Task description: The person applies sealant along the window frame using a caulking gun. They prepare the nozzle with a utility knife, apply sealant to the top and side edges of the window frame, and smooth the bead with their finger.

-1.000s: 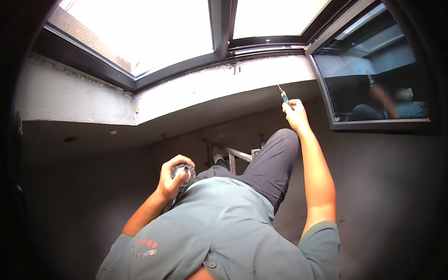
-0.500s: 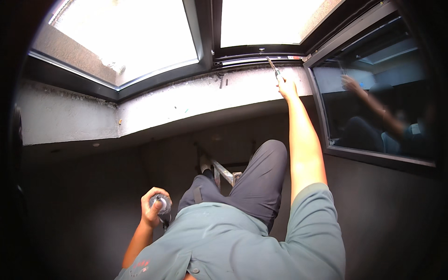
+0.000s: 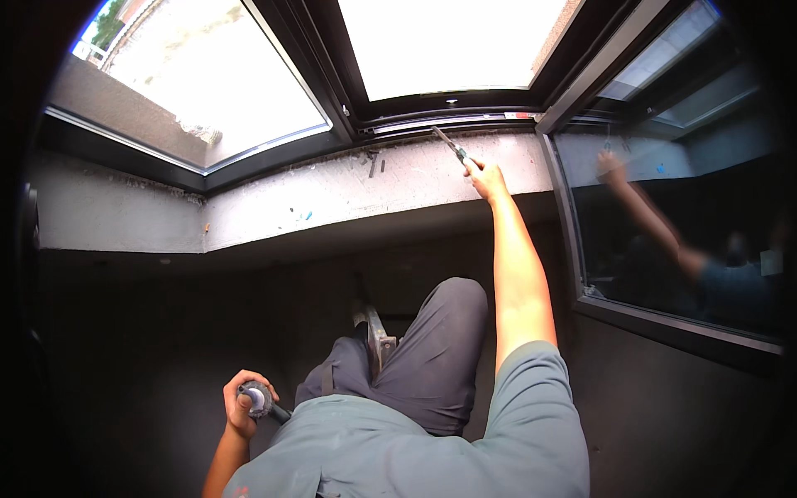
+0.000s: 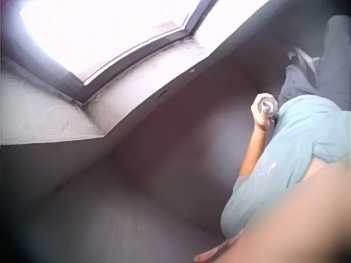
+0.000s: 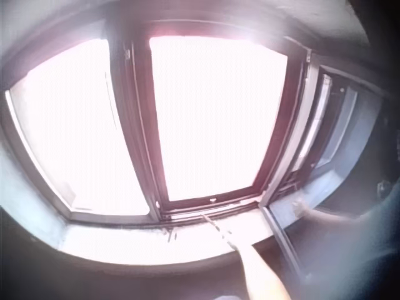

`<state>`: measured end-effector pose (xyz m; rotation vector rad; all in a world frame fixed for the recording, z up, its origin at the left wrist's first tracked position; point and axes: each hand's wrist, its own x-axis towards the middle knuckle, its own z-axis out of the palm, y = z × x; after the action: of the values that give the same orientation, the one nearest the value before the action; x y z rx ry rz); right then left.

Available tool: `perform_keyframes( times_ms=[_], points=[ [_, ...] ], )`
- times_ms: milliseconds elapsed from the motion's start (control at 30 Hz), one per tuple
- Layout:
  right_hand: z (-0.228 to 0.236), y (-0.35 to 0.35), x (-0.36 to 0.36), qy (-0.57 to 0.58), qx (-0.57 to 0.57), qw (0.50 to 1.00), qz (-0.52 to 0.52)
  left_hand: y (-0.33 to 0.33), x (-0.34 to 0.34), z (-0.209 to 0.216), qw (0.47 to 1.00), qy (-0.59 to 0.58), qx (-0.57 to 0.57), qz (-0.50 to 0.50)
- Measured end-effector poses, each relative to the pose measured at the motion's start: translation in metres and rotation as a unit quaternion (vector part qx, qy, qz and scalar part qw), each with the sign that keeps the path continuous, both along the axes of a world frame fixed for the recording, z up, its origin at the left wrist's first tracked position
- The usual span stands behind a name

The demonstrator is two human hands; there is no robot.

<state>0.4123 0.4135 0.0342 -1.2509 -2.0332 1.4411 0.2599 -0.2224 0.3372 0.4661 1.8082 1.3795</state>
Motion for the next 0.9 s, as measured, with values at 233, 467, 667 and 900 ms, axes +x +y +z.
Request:
perform_keyframes(
  times_ms=[233, 467, 667, 900],
  points=[
    [0.028, -0.048, 0.022, 0.052, -0.079, 0.995, 0.015, 0.004, 0.014, 0.004, 0.999, -0.002, -0.005, -0.037],
    [0.013, -0.126, -0.046, -0.028, 0.057, 0.994, 0.092, -0.002, 0.020, 0.003, 0.999, -0.005, 0.005, -0.038],
    [-0.002, -0.234, -0.108, -0.128, 0.103, 0.971, 0.175, -0.013, 0.024, 0.009, 1.000, 0.008, 0.015, -0.005],
    [0.000, -0.284, -0.093, -0.019, 0.012, 0.988, 0.152, -0.028, 0.007, -0.010, 0.999, -0.002, 0.051, -0.006]
  ],
)
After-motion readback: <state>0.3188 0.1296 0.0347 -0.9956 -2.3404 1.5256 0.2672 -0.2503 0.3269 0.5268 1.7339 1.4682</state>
